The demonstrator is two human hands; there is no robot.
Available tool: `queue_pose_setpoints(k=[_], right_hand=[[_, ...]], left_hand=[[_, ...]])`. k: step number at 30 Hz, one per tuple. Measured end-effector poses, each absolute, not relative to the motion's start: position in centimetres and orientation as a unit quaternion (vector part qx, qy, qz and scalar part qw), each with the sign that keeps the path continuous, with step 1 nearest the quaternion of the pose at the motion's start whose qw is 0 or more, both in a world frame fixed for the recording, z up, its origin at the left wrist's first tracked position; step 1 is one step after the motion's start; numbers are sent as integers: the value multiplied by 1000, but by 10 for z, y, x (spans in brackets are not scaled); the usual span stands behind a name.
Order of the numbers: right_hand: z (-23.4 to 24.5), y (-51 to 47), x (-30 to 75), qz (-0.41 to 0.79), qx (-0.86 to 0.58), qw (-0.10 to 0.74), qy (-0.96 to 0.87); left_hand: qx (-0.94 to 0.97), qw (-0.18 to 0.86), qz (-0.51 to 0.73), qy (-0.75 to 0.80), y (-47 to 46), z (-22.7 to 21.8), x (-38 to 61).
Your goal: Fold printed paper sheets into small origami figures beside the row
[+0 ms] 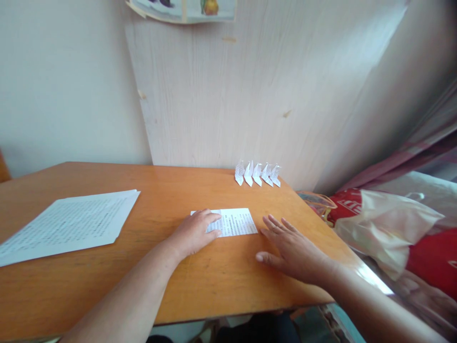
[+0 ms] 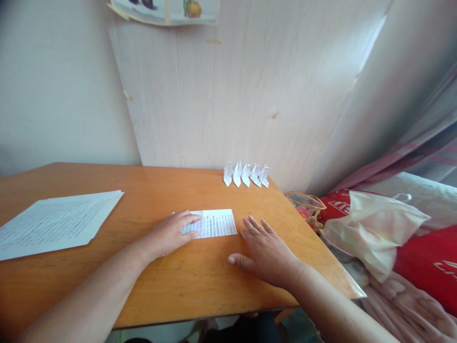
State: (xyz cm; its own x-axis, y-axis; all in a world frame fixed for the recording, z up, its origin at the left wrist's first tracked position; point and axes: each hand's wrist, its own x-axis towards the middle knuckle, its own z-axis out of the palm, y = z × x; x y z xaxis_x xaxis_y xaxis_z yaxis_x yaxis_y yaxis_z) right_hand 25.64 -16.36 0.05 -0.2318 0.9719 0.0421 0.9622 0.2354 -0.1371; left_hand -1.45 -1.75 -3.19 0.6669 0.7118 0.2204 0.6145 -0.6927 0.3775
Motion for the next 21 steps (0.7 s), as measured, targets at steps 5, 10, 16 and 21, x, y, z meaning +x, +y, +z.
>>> queue_pose_setpoints(k=[5,10,16,21], right_hand=[[2,-145,244,37,-613,143,-776],[3,-110,218,55,-562,169,-808],[-5,-65,203,57,-468,104,-876],[-19,-54,216,92,-472,60,-875]], left_hand=[[900,132,182,373,-19,-32,-14],[901,143,176,370,-19,-29,-13],[905,157,193,346,-21,-27,-12],[899,146,187,368,-25,-23,-12]])
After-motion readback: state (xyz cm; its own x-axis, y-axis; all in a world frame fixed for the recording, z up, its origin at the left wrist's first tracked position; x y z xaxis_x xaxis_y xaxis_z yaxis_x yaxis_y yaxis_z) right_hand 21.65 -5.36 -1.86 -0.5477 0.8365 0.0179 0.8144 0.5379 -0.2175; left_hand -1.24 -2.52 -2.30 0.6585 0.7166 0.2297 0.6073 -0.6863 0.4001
